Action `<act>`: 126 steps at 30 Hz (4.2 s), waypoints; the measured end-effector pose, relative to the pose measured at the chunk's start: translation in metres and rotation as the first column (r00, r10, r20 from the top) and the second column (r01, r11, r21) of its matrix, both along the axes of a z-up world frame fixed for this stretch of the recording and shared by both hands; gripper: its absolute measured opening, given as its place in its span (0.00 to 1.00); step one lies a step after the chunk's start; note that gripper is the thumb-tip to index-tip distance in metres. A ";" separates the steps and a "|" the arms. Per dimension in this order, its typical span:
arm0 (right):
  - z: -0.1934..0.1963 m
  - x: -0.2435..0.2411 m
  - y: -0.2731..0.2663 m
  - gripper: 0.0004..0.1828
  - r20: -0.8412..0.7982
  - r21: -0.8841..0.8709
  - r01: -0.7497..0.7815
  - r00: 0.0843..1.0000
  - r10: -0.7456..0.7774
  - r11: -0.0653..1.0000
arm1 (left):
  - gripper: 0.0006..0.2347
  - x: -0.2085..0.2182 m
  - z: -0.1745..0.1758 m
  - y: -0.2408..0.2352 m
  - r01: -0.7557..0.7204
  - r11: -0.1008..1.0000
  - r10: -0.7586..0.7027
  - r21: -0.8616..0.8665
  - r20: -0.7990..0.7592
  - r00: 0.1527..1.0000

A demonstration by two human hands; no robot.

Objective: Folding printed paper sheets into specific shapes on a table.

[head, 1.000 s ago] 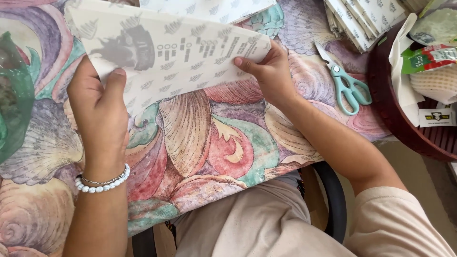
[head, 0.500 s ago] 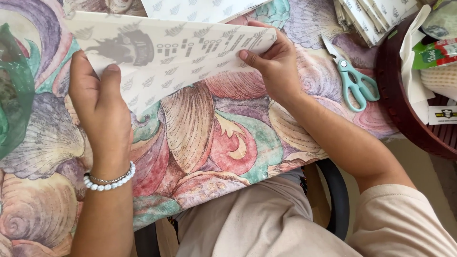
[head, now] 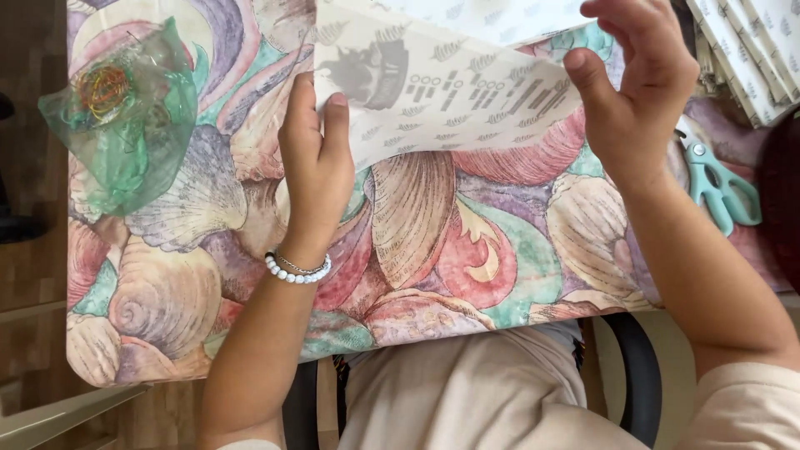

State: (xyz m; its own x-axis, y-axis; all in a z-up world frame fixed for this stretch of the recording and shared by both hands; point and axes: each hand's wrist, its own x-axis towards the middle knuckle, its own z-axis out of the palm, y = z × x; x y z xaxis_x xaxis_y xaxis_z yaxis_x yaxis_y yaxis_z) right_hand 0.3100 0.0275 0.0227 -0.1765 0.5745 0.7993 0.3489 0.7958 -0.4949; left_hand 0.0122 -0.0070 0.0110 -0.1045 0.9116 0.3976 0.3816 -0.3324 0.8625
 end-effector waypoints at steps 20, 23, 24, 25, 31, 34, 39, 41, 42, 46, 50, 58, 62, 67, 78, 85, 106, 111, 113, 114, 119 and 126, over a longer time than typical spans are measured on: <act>0.050 -0.058 -0.005 0.04 0.317 0.034 0.025 0.948 -0.035 0.999 | 0.05 -0.002 0.017 -0.026 0.083 0.996 -0.083 -0.014 0.020 0.996; 0.065 -0.050 -0.020 0.05 0.432 -0.024 0.016 0.902 -0.005 1.000 | 0.06 -0.008 0.035 -0.058 0.237 0.963 -0.218 -0.128 0.144 0.965; 0.069 -0.048 -0.024 0.06 0.485 -0.059 0.016 0.874 0.015 0.998 | 0.11 -0.010 0.041 -0.069 0.313 0.934 -0.273 -0.171 0.219 0.937; 0.061 -0.053 -0.021 0.06 0.485 -0.057 0.019 0.874 0.011 0.998 | 0.11 -0.015 0.035 -0.066 0.316 0.934 -0.277 -0.170 0.219 0.936; -0.022 -0.069 0.008 0.05 0.593 -0.436 0.106 0.781 0.197 0.894 | 0.18 -0.043 -0.018 0.007 0.217 0.976 -0.214 -0.017 -0.246 0.945; -0.053 -0.072 0.017 0.05 0.599 -0.443 0.132 0.779 0.184 0.887 | 0.11 -0.043 -0.037 0.045 0.353 0.930 -0.364 -0.100 -0.383 0.849; -0.068 -0.074 0.022 0.07 0.630 -0.472 0.209 0.759 0.162 0.857 | 0.07 -0.031 -0.045 0.065 0.441 0.887 -0.428 -0.140 -0.612 0.665; -0.071 -0.073 0.021 0.04 0.615 -0.450 0.199 0.776 0.141 0.871 | 0.05 -0.029 -0.058 0.070 0.399 0.898 -0.419 -0.186 -0.640 0.644; -0.072 -0.073 0.020 0.02 0.600 -0.423 0.185 0.790 0.121 0.887 | 0.04 -0.027 -0.065 0.072 0.351 0.909 -0.406 -0.225 -0.668 0.623; -0.072 -0.074 0.020 0.02 0.618 -0.413 0.199 0.778 0.114 0.889 | 0.02 -0.031 -0.059 0.074 0.399 0.892 -0.425 -0.210 -0.690 0.587; -0.072 -0.074 0.018 0.02 0.669 -0.365 0.221 0.738 0.089 0.904 | 0.00 -0.035 -0.062 0.075 0.459 0.867 -0.427 -0.194 -0.763 0.485; -0.045 -0.071 0.021 0.04 0.814 -0.266 0.129 0.561 0.151 0.955 | 0.07 -0.040 -0.078 0.071 0.541 0.841 -0.304 -0.018 -0.843 0.444; -0.024 -0.073 0.025 0.04 0.823 -0.382 0.094 0.488 0.292 0.919 | 0.08 -0.044 -0.070 0.066 0.585 0.807 -0.242 0.082 -0.858 0.453; -0.030 -0.071 0.034 0.12 0.862 -0.408 0.099 0.369 0.347 0.908 | 0.04 -0.044 -0.051 0.060 0.639 0.761 -0.223 0.113 -0.879 0.422; -0.042 -0.064 0.025 0.27 0.962 -0.172 -0.077 0.201 0.184 0.982 | 0.04 -0.043 -0.046 0.060 0.730 0.651 -0.033 0.207 -0.953 0.300; -0.045 -0.068 0.020 0.21 0.975 -0.097 -0.107 0.188 0.116 0.989 | 0.06 -0.043 -0.048 0.061 0.743 0.647 -0.126 0.173 -0.936 0.328; -0.027 -0.088 0.020 0.34 0.967 -0.229 0.006 0.115 0.227 0.973 | 0.05 -0.081 -0.027 0.036 0.452 0.891 -0.181 -0.047 -0.949 0.258; -0.024 -0.089 0.019 0.33 0.968 -0.241 0.065 0.085 0.235 0.968 | 0.09 -0.057 -0.015 0.029 0.473 0.865 -0.145 0.170 -0.817 0.559; -0.027 -0.089 0.019 0.29 0.970 -0.218 0.035 0.118 0.212 0.975 | 0.13 -0.031 -0.027 0.017 0.480 0.875 -0.241 0.055 -0.812 0.532; -0.028 -0.088 0.019 0.26 0.969 -0.199 0.005 0.150 0.196 0.980 | 0.16 -0.018 -0.034 0.011 0.482 0.874 -0.339 -0.065 -0.792 0.508; -0.039 -0.084 0.019 0.24 0.971 -0.137 -0.005 0.196 0.136 0.991 | 0.15 -0.018 -0.043 0.020 0.476 0.875 -0.113 0.089 -0.918 0.380; -0.040 -0.084 0.019 0.38 0.991 -0.040 -0.003 0.131 0.040 0.999 | 0.04 -0.029 -0.044 0.032 0.607 0.766 0.178 0.213 -0.977 0.120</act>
